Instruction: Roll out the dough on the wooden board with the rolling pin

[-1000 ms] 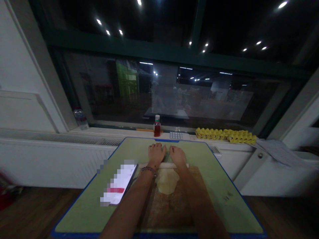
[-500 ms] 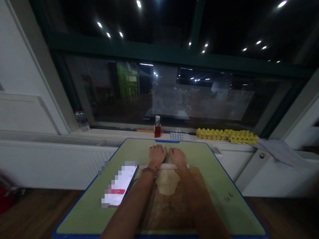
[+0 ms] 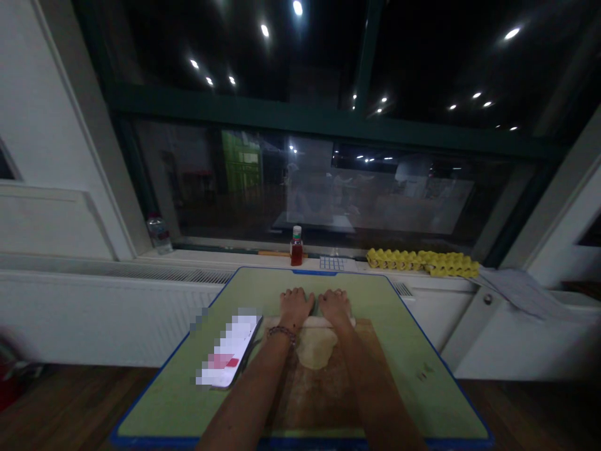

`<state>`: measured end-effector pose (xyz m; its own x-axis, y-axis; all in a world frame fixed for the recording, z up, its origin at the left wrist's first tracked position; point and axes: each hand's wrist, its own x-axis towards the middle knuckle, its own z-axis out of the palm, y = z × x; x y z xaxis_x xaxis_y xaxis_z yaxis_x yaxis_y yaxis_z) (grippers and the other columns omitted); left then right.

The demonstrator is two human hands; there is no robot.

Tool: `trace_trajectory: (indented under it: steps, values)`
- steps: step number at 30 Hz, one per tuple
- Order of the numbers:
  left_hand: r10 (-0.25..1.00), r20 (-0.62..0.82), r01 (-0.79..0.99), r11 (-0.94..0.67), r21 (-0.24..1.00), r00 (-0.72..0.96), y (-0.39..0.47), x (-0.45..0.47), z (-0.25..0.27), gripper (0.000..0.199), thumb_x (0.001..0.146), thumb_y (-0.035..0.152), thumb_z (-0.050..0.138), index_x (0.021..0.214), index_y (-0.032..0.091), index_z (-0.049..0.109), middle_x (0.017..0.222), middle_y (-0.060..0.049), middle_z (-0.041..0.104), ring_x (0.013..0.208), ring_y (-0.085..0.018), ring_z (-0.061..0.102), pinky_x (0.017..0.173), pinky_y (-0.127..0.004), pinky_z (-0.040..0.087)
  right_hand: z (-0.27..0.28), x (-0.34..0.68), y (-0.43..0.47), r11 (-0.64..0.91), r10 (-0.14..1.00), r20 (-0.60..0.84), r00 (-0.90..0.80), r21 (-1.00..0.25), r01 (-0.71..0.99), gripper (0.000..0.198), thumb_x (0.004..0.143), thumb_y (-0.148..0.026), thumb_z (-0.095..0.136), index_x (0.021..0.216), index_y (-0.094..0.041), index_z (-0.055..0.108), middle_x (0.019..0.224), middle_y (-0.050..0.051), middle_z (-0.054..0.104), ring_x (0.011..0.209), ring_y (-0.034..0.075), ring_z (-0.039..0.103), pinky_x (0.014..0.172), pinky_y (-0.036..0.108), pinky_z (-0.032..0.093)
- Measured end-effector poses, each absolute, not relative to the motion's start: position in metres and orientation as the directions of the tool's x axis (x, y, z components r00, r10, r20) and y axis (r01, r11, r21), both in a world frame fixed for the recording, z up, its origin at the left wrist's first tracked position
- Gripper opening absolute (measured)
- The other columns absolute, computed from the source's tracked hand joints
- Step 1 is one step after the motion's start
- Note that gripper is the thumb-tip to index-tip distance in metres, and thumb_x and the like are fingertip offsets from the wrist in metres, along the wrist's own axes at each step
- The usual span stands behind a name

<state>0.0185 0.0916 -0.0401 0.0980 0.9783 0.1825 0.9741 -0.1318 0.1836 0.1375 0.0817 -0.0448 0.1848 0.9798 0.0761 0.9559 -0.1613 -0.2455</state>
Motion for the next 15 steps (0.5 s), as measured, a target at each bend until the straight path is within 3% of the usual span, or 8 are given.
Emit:
trace_trajectory:
  steps: [3, 8, 15]
  values:
    - [0.982, 0.157, 0.974, -0.133, 0.182, 0.104, 0.086, 0.018, -0.04, 0.051, 0.093, 0.047, 0.032, 0.113, 0.012, 0.064, 0.123, -0.016, 0.065, 0.117, -0.031, 0.054, 0.098, -0.042, 0.036, -0.048, 0.137, 0.08, -0.201, 0.974, 0.038, 0.221, -0.29, 0.936, 0.052, 0.094, -0.043, 0.034, 0.13, -0.013, 0.056, 0.142, 0.017, 0.048, 0.134, 0.03, 0.037, 0.105, 0.041, 0.029]
    - [0.981, 0.156, 0.975, -0.139, 0.174, 0.112, 0.077, 0.018, -0.038, 0.053, 0.091, 0.05, 0.033, 0.114, 0.013, 0.063, 0.123, -0.017, 0.065, 0.119, -0.031, 0.053, 0.098, -0.042, 0.036, -0.052, 0.136, 0.078, -0.206, 0.978, -0.052, 0.2, -0.286, 0.936, 0.062, 0.096, -0.049, 0.028, 0.149, -0.018, 0.035, 0.16, 0.012, 0.018, 0.148, 0.026, 0.007, 0.115, 0.043, 0.006]
    - [0.965, 0.23, 0.971, -0.165, 0.173, 0.123, 0.062, 0.018, -0.039, 0.046, 0.092, 0.044, 0.036, 0.108, 0.012, 0.065, 0.115, -0.015, 0.068, 0.112, -0.031, 0.056, 0.095, -0.042, 0.038, -0.052, 0.134, 0.065, -0.175, 0.984, -0.026, 0.175, -0.289, 0.941, 0.063, 0.096, -0.048, 0.026, 0.152, -0.02, 0.028, 0.161, 0.009, 0.016, 0.148, 0.023, 0.003, 0.116, 0.043, 0.008]
